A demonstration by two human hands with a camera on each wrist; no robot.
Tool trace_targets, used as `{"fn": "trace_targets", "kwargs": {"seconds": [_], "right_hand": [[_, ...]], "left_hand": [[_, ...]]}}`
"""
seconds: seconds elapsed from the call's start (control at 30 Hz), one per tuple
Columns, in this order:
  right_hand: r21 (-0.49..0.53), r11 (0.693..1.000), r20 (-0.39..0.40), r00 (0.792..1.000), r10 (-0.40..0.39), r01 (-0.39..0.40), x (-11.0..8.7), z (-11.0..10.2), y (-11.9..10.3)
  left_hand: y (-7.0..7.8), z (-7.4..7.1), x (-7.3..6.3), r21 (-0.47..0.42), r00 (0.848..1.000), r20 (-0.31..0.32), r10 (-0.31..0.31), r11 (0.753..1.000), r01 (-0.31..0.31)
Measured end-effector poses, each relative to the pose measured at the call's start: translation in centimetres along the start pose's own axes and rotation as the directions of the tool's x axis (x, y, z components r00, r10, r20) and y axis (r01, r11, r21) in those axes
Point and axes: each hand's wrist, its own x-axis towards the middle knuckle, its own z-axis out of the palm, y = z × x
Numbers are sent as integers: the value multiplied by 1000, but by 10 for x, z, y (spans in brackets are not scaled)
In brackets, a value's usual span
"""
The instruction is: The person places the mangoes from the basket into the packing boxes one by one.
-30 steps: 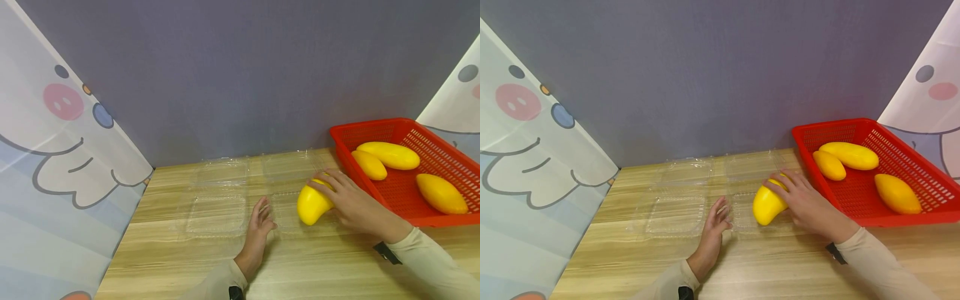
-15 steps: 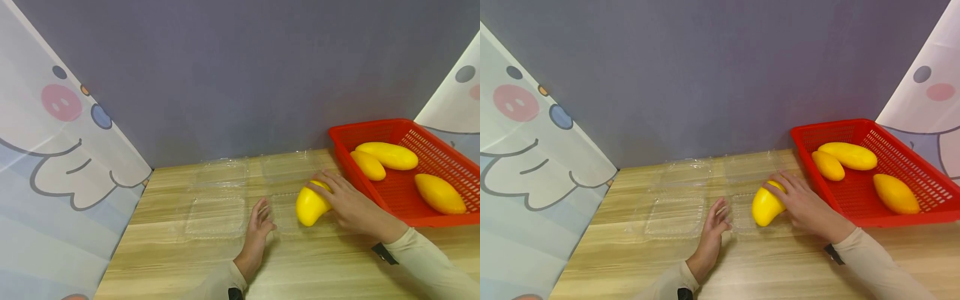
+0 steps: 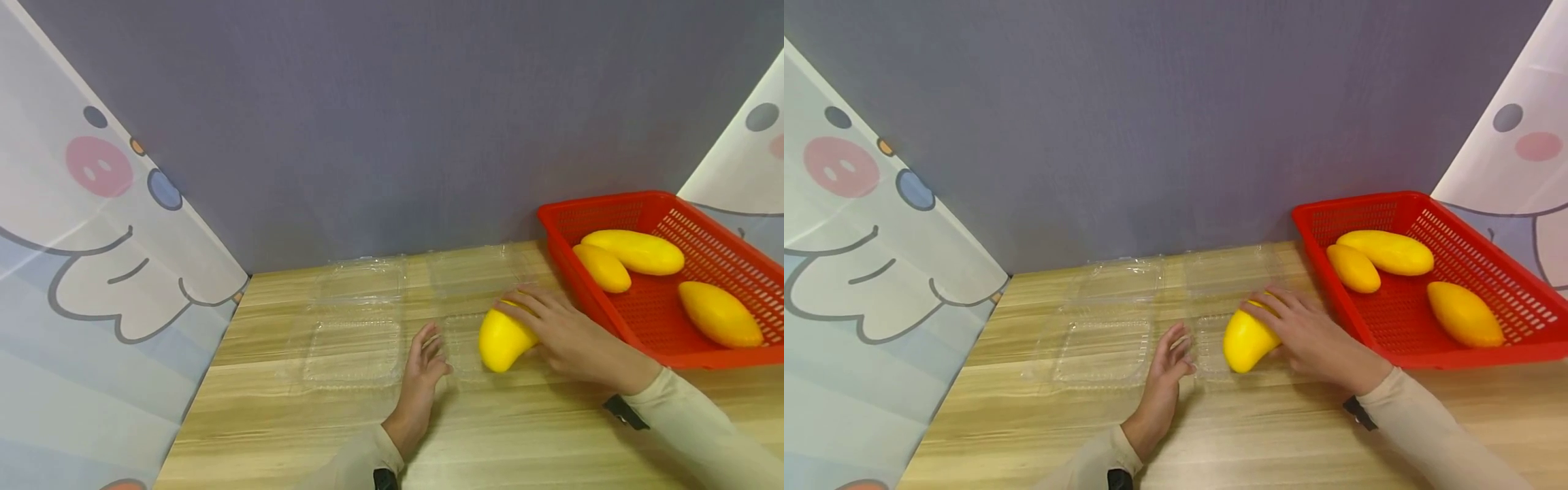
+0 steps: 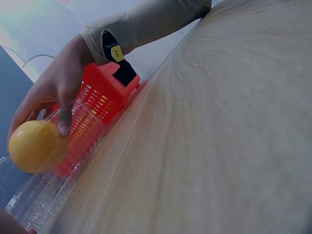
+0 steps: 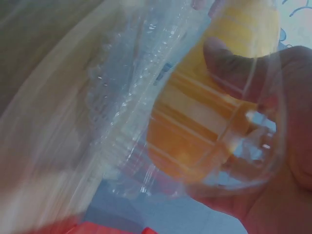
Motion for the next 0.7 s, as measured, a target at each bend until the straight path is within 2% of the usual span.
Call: {"fn": "trace_targets", "kwargs": {"seconds": [0.33,0.7], "right_hand": [[78,997,65,998,17,-22,6,4,-2],[75,993,144,986,85,-96,19,10,-8]], "left_hand": [[2,-1,-1,-1,1000,7,11,1000,-11],[0,-2,1,17,1000,5,-11,1000,11]]}}
